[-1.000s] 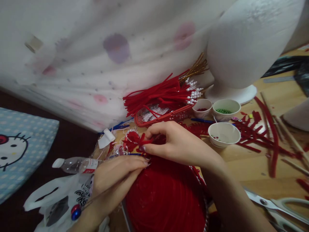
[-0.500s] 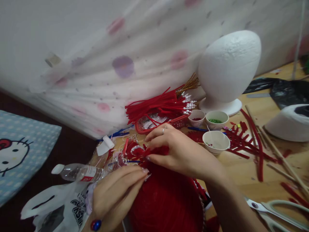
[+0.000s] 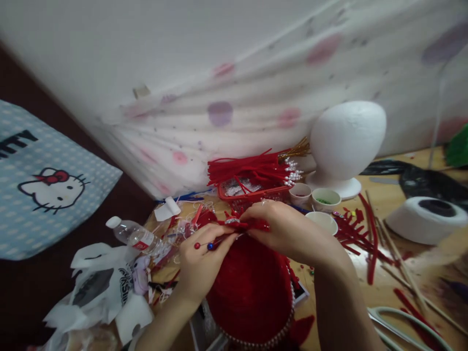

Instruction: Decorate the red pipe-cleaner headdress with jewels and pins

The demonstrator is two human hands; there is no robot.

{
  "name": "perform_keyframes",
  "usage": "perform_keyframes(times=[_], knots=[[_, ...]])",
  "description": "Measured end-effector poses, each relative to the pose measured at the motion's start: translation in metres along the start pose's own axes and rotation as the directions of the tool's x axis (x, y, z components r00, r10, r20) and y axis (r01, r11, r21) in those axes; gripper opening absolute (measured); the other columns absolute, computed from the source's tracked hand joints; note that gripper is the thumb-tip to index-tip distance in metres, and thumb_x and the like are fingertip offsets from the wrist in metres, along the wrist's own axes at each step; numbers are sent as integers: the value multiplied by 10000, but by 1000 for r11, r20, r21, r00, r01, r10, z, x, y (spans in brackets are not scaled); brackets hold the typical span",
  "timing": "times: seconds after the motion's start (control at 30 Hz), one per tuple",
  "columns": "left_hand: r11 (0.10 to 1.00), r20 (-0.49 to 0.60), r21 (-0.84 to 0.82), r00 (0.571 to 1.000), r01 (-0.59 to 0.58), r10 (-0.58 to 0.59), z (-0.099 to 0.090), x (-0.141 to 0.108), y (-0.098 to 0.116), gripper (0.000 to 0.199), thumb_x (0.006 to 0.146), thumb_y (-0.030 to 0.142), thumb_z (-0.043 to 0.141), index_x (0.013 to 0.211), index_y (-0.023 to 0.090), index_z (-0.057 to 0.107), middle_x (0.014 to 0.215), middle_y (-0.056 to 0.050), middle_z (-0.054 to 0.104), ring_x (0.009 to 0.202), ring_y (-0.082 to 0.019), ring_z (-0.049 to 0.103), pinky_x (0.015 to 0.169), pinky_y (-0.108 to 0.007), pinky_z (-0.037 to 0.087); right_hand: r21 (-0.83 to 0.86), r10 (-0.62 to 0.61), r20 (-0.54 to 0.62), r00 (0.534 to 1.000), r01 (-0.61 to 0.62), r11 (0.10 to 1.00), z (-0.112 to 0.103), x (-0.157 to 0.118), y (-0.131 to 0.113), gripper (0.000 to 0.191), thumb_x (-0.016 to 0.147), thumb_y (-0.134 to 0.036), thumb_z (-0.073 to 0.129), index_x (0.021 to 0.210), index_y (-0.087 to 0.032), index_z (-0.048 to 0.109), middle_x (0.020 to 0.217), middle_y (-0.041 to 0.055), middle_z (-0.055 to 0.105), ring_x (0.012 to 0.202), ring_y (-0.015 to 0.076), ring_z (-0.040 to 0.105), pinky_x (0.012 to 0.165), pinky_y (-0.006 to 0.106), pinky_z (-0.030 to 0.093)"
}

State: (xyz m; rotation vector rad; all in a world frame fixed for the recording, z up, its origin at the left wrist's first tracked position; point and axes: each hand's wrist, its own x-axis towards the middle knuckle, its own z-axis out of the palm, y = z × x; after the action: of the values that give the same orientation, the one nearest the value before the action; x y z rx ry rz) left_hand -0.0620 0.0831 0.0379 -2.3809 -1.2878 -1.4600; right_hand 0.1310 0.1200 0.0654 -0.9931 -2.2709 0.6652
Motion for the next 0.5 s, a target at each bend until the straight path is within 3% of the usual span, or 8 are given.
perform_keyframes(times=[0.17, 0.4, 0.5], knots=[[993, -4, -45, 994, 105, -106, 6, -3, 0, 37, 833, 185, 701, 829, 207, 729, 815, -8, 766, 752, -164, 723, 742, -300, 604, -78, 88, -16, 996, -89, 993, -2, -8, -8, 310, 786, -55, 585, 1021, -177, 746, 1028, 85, 772, 929, 229, 690, 815, 336, 497], [969, 32, -142, 979, 203, -201, -3, -10, -7, 87, 776, 122, 720, 840, 180, 726, 821, -30, 762, 721, -175, 726, 693, -292, 608, -184, 156, -123, 980, -177, 967, -7, -33, -16, 273, 708, -15, 580, 834, -181, 758, 861, 88, 778, 787, 233, 697, 718, 330, 506], [958, 47, -177, 974, 227, -222, -8, -12, -8, 118, 780, 100, 695, 854, 187, 724, 848, -31, 763, 742, -174, 726, 728, -300, 606, -178, 151, -170, 974, -181, 967, -4, -33, -21, 278, 715, -19, 580, 857, -182, 756, 879, 93, 779, 811, 243, 703, 744, 339, 515]])
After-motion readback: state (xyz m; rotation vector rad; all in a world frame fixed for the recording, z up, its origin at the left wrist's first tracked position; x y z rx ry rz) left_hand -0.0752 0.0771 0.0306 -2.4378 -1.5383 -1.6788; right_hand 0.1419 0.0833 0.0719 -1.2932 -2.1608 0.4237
